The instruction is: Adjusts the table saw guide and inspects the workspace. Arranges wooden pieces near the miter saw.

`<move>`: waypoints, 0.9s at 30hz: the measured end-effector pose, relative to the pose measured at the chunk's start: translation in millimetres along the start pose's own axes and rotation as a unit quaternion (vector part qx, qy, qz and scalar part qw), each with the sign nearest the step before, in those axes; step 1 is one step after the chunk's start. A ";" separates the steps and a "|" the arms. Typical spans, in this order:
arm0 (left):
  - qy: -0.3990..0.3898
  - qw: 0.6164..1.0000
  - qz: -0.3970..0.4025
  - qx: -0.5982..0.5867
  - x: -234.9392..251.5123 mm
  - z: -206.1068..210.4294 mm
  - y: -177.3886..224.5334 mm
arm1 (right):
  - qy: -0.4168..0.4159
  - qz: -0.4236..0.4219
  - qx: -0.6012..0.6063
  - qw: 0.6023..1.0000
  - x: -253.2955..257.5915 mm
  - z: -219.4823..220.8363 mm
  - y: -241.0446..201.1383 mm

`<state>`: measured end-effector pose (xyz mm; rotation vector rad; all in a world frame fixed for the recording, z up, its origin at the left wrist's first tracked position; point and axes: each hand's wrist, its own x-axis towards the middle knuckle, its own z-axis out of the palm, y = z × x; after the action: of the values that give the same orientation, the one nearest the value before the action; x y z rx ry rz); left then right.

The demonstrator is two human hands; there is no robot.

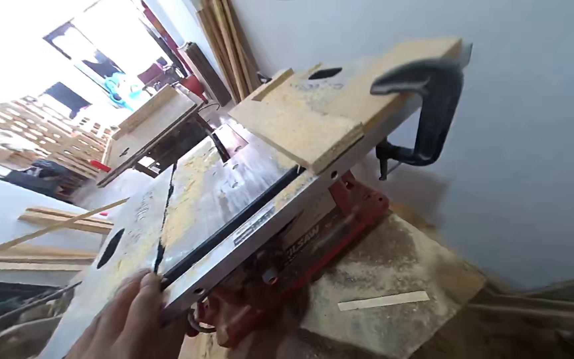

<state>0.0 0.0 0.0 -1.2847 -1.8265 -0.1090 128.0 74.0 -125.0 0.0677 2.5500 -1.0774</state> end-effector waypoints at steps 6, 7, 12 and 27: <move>-0.009 0.999 -0.048 -0.011 0.2 -4.6 4.7 | 0.110 -0.030 0.006 0.993 73.1 71.3 12.6; -0.008 0.999 -0.050 0.000 -0.4 -5.0 5.8 | 0.095 -0.008 0.036 0.995 53.9 58.7 1.2; 0.004 0.998 -0.056 -0.003 -12.2 -0.2 13.8 | 0.242 0.046 0.041 0.968 13.4 82.7 1.9; -0.254 0.903 -0.053 -0.342 -45.4 -53.2 -22.9 | 0.303 0.141 -0.031 0.942 -57.1 145.8 13.5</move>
<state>17.3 -70.8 10.3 -1.8148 -2.4269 -0.5642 229.8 -13.1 -207.2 0.8425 2.9675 -0.9667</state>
